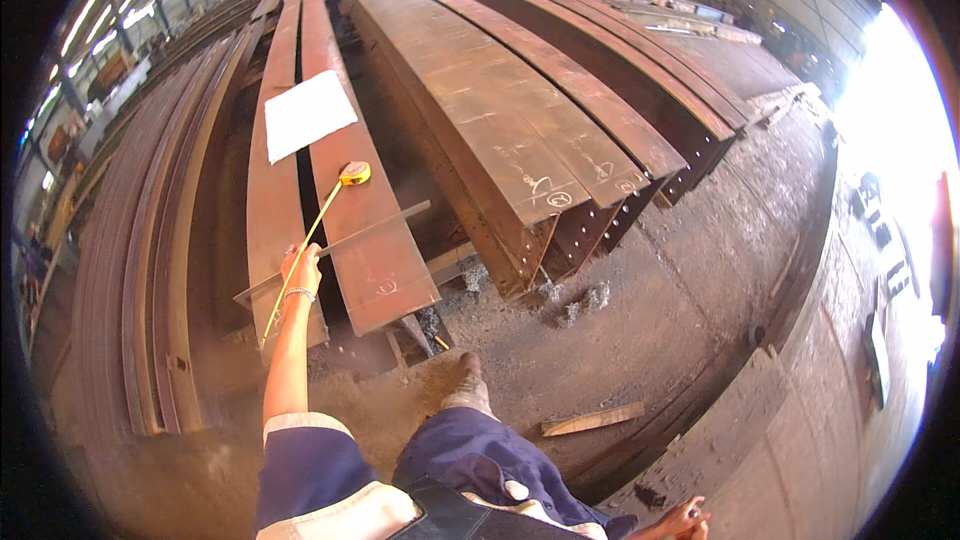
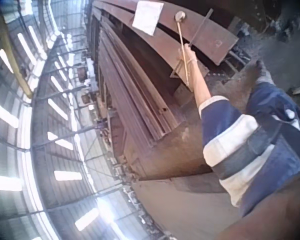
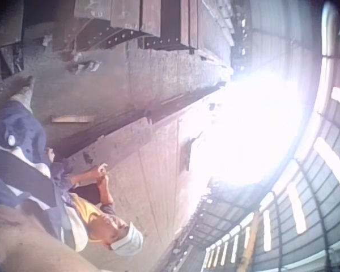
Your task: The person measures lengths on large metal plates using a tape measure and marks them with a marker. They then use a square ruler to draw perpendicular lines on the plates. The person works alongside another worker in a metal fabrication workshop.
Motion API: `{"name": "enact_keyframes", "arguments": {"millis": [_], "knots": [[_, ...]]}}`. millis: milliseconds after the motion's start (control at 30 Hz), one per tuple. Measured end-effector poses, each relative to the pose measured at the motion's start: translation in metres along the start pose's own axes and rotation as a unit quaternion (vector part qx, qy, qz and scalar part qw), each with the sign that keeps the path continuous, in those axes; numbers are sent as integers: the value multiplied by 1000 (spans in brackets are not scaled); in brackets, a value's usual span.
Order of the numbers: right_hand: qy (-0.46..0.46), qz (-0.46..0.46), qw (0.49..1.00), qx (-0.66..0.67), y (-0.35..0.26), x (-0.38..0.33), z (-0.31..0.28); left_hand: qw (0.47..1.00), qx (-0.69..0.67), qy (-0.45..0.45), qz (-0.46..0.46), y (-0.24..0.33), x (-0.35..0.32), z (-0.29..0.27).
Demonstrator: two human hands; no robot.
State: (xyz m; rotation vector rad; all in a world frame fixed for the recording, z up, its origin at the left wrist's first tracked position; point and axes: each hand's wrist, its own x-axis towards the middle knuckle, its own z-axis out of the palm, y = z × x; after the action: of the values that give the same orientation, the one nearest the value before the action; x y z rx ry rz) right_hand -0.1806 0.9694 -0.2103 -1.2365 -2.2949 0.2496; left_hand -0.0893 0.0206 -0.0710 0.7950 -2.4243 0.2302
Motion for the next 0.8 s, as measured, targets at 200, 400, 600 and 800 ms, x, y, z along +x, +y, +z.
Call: {"name": "enact_keyframes", "arguments": {"millis": [200,400,600,800], "knots": [[-300,-126,945,43,-89,-178,24,989,-30,-32,-140,26,-14,1],[-625,-308,704,136,-263,-271,65,962,-11,-55,-268,92,-17,-17],[-583,-567,524,253,-504,-321,-7,932,-75,-128,-332,163,-14,-36],[-616,-639,331,321,-643,-391,-91,907,-151,-132,-369,211,-15,-49]]}}
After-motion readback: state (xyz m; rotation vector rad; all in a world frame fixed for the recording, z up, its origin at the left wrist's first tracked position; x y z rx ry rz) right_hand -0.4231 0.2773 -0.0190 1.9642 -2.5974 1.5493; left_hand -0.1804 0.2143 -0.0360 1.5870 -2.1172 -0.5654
